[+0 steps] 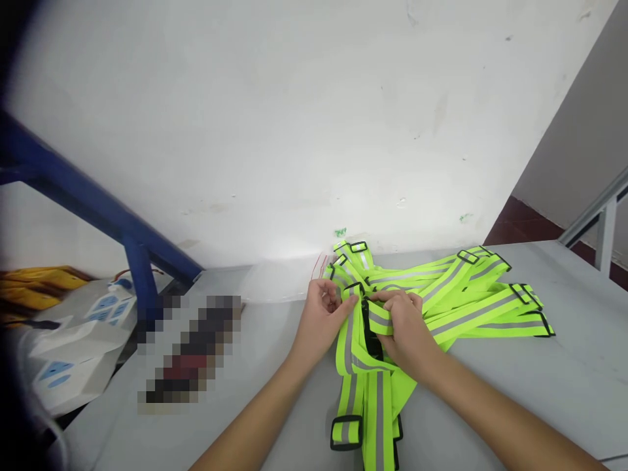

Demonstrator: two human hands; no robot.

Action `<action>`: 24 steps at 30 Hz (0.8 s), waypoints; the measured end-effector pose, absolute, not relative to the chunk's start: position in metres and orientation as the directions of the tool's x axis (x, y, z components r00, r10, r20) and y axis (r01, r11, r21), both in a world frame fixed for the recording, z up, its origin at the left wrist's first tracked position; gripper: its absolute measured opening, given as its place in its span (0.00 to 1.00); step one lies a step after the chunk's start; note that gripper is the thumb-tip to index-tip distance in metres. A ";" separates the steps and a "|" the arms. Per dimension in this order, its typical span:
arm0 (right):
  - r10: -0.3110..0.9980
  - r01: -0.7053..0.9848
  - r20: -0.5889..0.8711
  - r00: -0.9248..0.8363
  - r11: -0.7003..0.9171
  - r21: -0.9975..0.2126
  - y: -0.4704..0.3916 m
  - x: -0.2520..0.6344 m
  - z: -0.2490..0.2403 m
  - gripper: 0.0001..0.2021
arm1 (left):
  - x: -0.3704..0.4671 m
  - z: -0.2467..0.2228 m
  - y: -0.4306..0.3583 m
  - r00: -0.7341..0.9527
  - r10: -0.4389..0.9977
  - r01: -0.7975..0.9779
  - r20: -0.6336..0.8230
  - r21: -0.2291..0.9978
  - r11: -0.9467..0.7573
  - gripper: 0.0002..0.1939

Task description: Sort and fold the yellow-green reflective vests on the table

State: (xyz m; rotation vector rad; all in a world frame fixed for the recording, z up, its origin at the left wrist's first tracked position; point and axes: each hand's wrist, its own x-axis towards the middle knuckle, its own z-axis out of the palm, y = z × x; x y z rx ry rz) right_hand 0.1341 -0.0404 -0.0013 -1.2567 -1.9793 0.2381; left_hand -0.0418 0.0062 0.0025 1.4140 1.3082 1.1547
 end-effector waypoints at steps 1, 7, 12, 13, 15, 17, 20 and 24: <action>0.819 0.683 0.533 -0.211 0.514 -0.519 -0.040 0.135 -0.001 0.15 | -0.041 0.003 0.006 -0.004 0.999 0.156 0.038 0.987 -0.037 0.19; 0.659 0.580 0.741 -0.129 0.656 -0.483 -0.042 0.134 -0.001 0.13 | -0.040 0.020 -0.004 0.193 0.958 0.189 -0.212 0.966 0.176 0.21; 0.596 0.435 0.803 -0.008 0.725 -0.534 -0.045 0.136 -0.001 0.17 | -0.035 0.027 -0.016 0.402 0.902 0.037 -0.160 0.987 0.158 0.20; 0.586 0.412 0.811 -0.004 0.740 -0.532 -0.046 0.136 -0.002 0.17 | -0.034 0.026 -0.018 0.415 0.901 0.006 -0.125 0.991 0.135 0.21; 0.581 0.377 0.814 -0.020 0.758 -0.532 -0.047 0.136 -0.004 0.18 | -0.032 0.024 -0.020 0.445 0.893 -0.030 -0.066 0.996 0.089 0.21; 0.589 0.368 0.806 -0.062 0.764 -0.530 -0.049 0.136 -0.005 0.17 | -0.032 0.021 -0.020 0.446 0.895 -0.068 -0.003 0.997 0.037 0.20; 0.625 0.421 0.770 -0.132 0.738 -0.527 -0.050 0.136 -0.002 0.17 | -0.032 0.020 -0.019 0.408 0.912 -0.117 0.036 0.993 0.014 0.21; 0.648 0.495 0.736 -0.199 0.714 -0.495 -0.049 0.141 0.013 0.17 | -0.031 0.024 -0.020 0.426 0.904 -0.160 0.028 0.986 0.045 0.20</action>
